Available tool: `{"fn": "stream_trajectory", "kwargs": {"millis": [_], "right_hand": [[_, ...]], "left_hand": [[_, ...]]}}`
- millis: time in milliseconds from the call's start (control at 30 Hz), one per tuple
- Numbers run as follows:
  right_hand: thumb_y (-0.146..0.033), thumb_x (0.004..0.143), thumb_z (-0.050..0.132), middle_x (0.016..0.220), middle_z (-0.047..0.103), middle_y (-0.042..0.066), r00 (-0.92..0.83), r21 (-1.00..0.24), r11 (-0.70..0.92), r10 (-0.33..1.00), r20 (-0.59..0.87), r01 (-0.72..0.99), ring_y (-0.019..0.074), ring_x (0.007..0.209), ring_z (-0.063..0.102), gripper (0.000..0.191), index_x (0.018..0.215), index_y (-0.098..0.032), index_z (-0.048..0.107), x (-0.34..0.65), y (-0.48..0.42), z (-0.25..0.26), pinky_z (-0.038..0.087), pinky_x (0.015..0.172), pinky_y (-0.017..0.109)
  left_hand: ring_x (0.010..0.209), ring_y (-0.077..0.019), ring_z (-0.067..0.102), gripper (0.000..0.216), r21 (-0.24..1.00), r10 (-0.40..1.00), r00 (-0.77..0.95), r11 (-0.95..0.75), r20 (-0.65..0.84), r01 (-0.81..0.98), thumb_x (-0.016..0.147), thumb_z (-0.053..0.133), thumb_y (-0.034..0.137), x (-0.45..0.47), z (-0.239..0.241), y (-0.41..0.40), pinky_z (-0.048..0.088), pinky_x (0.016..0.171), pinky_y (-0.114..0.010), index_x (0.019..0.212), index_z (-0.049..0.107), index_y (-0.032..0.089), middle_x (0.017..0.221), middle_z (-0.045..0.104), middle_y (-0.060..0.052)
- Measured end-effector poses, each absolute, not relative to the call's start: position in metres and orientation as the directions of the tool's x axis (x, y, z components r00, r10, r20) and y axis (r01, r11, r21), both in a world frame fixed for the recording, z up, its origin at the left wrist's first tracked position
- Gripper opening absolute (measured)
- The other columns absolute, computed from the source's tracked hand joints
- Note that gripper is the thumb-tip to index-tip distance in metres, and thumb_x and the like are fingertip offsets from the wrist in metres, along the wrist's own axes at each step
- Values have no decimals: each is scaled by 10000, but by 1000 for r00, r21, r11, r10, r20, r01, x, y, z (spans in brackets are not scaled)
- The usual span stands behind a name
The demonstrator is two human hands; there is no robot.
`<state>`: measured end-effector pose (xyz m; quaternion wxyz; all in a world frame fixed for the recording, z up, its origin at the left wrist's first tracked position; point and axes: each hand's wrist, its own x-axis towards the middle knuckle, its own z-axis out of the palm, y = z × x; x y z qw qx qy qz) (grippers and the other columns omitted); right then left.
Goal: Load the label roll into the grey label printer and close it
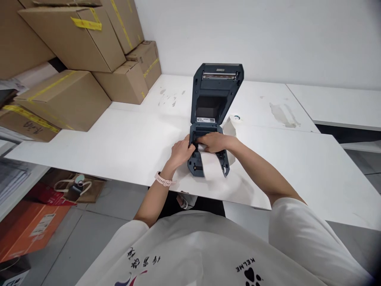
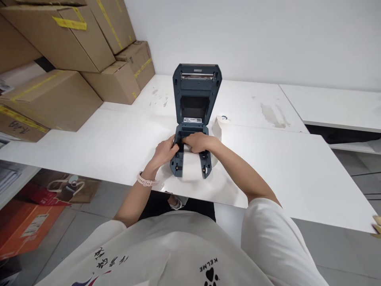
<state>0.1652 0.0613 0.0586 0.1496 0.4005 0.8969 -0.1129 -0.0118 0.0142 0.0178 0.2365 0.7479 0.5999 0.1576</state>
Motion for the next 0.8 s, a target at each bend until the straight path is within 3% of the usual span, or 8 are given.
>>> {"fn": "stream_trajectory", "kwargs": {"millis": [67, 133, 233, 300, 367, 467, 633, 800], "right_hand": [[-224, 877, 658, 1189, 776, 68, -735, -335, 654, 606, -306, 678, 243, 982, 734, 437, 1313, -237, 691, 187, 61, 70, 561, 817, 338], [-337, 881, 700, 1242, 755, 48, -814, -624, 587, 563, -143, 515, 225, 1043, 715, 445, 1320, -264, 692, 222, 52, 83, 560, 884, 336], [-405, 826, 800, 1163, 759, 64, -736, -820, 478, 669, 107, 316, 237, 1049, 699, 376, 1176, -280, 739, 291, 24, 91, 543, 920, 373], [-413, 793, 840, 1106, 753, 69, -568, -866, 384, 810, 150, 319, 255, 1041, 697, 362, 1118, -292, 737, 334, 8, 80, 542, 942, 411], [-446, 773, 855, 1106, 738, 74, -357, -873, 240, 931, 83, 424, 271, 1067, 676, 381, 1097, -293, 724, 363, 1, 58, 531, 970, 451], [-510, 680, 900, 1128, 717, 84, -122, -873, 49, 992, -12, 485, 269, 1035, 666, 483, 1038, -253, 703, 377, 13, 14, 542, 949, 474], [-560, 541, 939, 1132, 731, 83, -91, -913, -48, 992, -92, 405, 241, 950, 697, 615, 988, -224, 684, 374, 41, -28, 582, 908, 462], [-531, 638, 913, 1361, 683, 77, -99, -916, -30, 992, -76, 400, 309, 1335, 602, 704, 1246, -317, 631, 392, 63, -8, 454, 1176, 565]], "left_hand": [[819, -284, 672, 458, 561, 971, 234, -169, -46, 810, 908, 408, 225, -13, 17, 14, 469, 763, -365, 1333, 575, 209, 840, 709, -69], [775, -265, 653, 484, 578, 968, 245, -174, -46, 797, 907, 395, 227, -14, 18, 13, 455, 731, -348, 1361, 563, 199, 807, 692, -55], [711, -236, 613, 528, 603, 966, 252, -167, -57, 780, 916, 374, 245, -15, 19, 12, 424, 676, -324, 1418, 528, 189, 745, 653, -29], [690, -225, 593, 547, 614, 967, 247, -155, -67, 774, 916, 368, 255, -14, 19, 13, 404, 653, -318, 1439, 516, 193, 726, 631, -18], [681, -218, 579, 551, 614, 967, 244, -152, -69, 775, 907, 371, 254, -14, 19, 13, 391, 646, -317, 1433, 525, 191, 720, 618, -15], [669, -209, 563, 545, 616, 968, 242, -155, -60, 773, 902, 372, 256, -13, 17, 14, 381, 645, -316, 1415, 543, 187, 717, 606, -11], [621, -195, 512, 561, 638, 969, 239, -148, -58, 755, 901, 369, 263, -13, 17, 14, 353, 623, -307, 1434, 532, 201, 665, 540, 12], [616, -191, 505, 528, 629, 964, 260, -165, -62, 759, 904, 362, 268, -13, 18, 15, 354, 626, -308, 1390, 549, 188, 671, 540, 11]]}}
